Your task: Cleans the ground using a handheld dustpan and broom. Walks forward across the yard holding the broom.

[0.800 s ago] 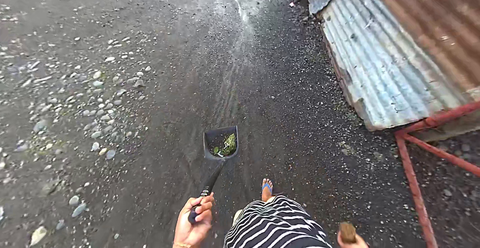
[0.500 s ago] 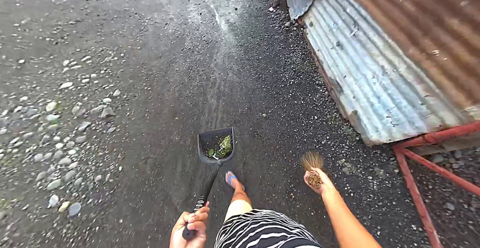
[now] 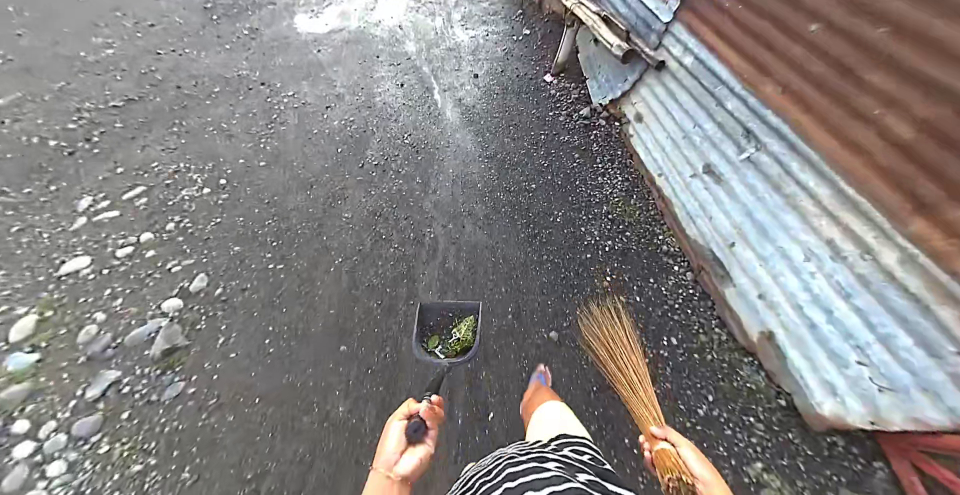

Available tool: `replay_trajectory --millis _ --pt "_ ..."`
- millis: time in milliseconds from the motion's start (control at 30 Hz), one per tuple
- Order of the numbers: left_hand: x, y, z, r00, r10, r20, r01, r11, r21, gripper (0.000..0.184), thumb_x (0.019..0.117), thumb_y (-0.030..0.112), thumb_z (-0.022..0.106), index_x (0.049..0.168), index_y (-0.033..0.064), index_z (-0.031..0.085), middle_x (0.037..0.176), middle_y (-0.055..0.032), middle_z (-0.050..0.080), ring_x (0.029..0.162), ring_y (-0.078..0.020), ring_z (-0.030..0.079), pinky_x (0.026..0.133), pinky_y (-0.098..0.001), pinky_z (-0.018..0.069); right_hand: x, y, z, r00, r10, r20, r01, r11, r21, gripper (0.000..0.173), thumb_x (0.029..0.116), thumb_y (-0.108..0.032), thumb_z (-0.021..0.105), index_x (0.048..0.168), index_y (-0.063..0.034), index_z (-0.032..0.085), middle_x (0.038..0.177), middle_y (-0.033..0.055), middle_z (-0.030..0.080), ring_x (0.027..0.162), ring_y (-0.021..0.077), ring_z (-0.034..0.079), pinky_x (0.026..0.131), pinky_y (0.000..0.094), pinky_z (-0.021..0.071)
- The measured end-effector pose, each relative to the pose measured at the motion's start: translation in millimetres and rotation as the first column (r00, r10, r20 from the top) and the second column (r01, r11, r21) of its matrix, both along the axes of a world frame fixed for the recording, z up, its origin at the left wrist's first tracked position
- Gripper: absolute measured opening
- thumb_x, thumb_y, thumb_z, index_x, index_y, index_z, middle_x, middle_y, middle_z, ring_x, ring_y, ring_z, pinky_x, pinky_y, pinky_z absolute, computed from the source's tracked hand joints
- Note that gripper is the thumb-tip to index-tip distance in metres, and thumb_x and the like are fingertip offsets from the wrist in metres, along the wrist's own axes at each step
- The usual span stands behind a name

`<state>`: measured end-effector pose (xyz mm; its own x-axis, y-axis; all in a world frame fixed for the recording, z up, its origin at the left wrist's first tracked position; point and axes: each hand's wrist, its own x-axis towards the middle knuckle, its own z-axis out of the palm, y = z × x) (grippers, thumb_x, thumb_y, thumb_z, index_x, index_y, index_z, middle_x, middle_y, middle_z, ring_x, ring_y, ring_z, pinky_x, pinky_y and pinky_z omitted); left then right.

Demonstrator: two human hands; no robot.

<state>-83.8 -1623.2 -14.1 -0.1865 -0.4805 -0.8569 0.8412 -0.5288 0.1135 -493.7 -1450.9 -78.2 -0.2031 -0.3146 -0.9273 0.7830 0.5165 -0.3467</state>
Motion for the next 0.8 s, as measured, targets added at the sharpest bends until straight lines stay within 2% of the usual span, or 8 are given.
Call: replay_trajectory --millis 100,200,300,367,467,567,667,800 --pt "-25.1 -108.4 -17.5 0.999 0.006 0.041 -0.006 1.000 -0.008 0.022 0.0980 0.007 0.034 0.089 0.0024 0.054 0.069 -0.0090 0.064 0.054 -0.0110 0.065 0.047 -0.0164 0.0537 -23.0 -80.6 -16.4 0.996 0.086 -0.019 -0.084 0.993 0.081 0.014 0.1083 -0.014 0.039 0.105 -0.0070 0.051 0.071 0.0048 0.062 0.058 0.0134 0.064 0.056 0.0280 0.0578" --pt "-62.5 -208.5 -24.2 0.997 0.034 0.064 -0.032 0.999 -0.037 0.024 0.0983 0.007 0.035 0.084 0.0030 0.054 0.070 -0.0095 0.066 0.059 -0.0133 0.069 0.052 -0.0185 0.0567 -69.2 -184.8 -35.5 0.984 0.176 -0.039 -0.170 0.978 0.120 0.011 0.1065 -0.013 0.044 0.105 -0.0063 0.052 0.072 0.0058 0.063 0.059 0.0146 0.064 0.056 0.0300 0.0571" --pt "-91.7 -307.8 -8.4 0.998 0.044 0.053 -0.042 0.998 -0.037 0.026 0.0983 0.007 0.036 0.084 0.0010 0.057 0.073 -0.0118 0.068 0.062 -0.0158 0.071 0.056 -0.0204 0.0589 -102.7 -322.3 -33.4 0.960 0.278 -0.035 -0.272 0.955 0.121 0.011 0.1063 -0.014 0.047 0.106 -0.0050 0.053 0.071 0.0070 0.061 0.057 0.0167 0.063 0.055 0.0319 0.0566" --pt "-106.9 -373.8 -4.9 0.999 0.019 0.048 -0.018 0.999 -0.033 0.026 0.0992 0.008 0.035 0.088 0.0001 0.057 0.077 -0.0137 0.070 0.064 -0.0172 0.072 0.057 -0.0214 0.0598 -124.0 -419.9 -26.8 0.946 0.322 -0.041 -0.316 0.941 0.118 0.012 0.1058 -0.014 0.049 0.106 -0.0030 0.054 0.072 0.0087 0.061 0.057 0.0182 0.063 0.054 0.0332 0.0567" --pt "-130.4 -473.5 -5.2 0.996 0.030 0.080 -0.028 0.999 -0.021 0.029 0.1012 0.011 0.032 0.089 0.0012 0.056 0.076 -0.0137 0.070 0.062 -0.0175 0.071 0.055 -0.0220 0.0595 -148.5 -563.0 -13.0 0.929 0.365 -0.064 -0.360 0.930 0.074 0.014 0.1068 -0.015 0.049 0.108 -0.0030 0.055 0.074 0.0082 0.061 0.060 0.0174 0.063 0.057 0.0327 0.0571" --pt "-154.0 -577.2 -12.3 0.994 0.034 0.107 -0.031 0.999 -0.024 0.024 0.0980 0.007 0.034 0.084 0.0033 0.053 0.070 -0.0126 0.068 0.058 -0.0175 0.070 0.054 -0.0225 0.0588 -163.5 -687.7 -16.4 0.948 0.315 -0.049 -0.317 0.948 -0.025 0.016 0.1079 -0.017 0.046 0.110 -0.0039 0.054 0.078 0.0088 0.063 0.061 0.0168 0.064 0.056 0.0310 0.0571" --pt "-175.9 -688.7 -28.2 0.998 0.028 0.062 -0.028 1.000 0.006 0.018 0.0958 0.004 0.036 0.086 0.0041 0.051 0.070 -0.0110 0.065 0.051 -0.0124 0.064 0.046 -0.0179 0.0535 -174.3 -784.6 -25.0 0.971 0.239 0.013 -0.236 0.966 -0.109 0.024 0.1094 -0.024 0.041 0.116 -0.0056 0.054 0.084 0.0109 0.068 0.060 0.0160 0.065 0.050 0.0278 0.0550" --pt "-198.8 -846.6 -36.3 0.993 -0.097 -0.068 0.100 0.994 0.047 0.016 0.0961 0.005 0.038 0.097 0.0018 0.054 0.079 -0.0126 0.067 0.051 -0.0103 0.062 0.045 -0.0166 0.0514 -171.4 -890.7 -23.4 0.991 0.121 0.052 -0.114 0.987 -0.116 0.028 0.1092 -0.029 0.038 0.110 -0.0068 0.055 0.077 0.0078 0.066 0.054 0.0126 0.062 0.047 0.0240 0.0535"
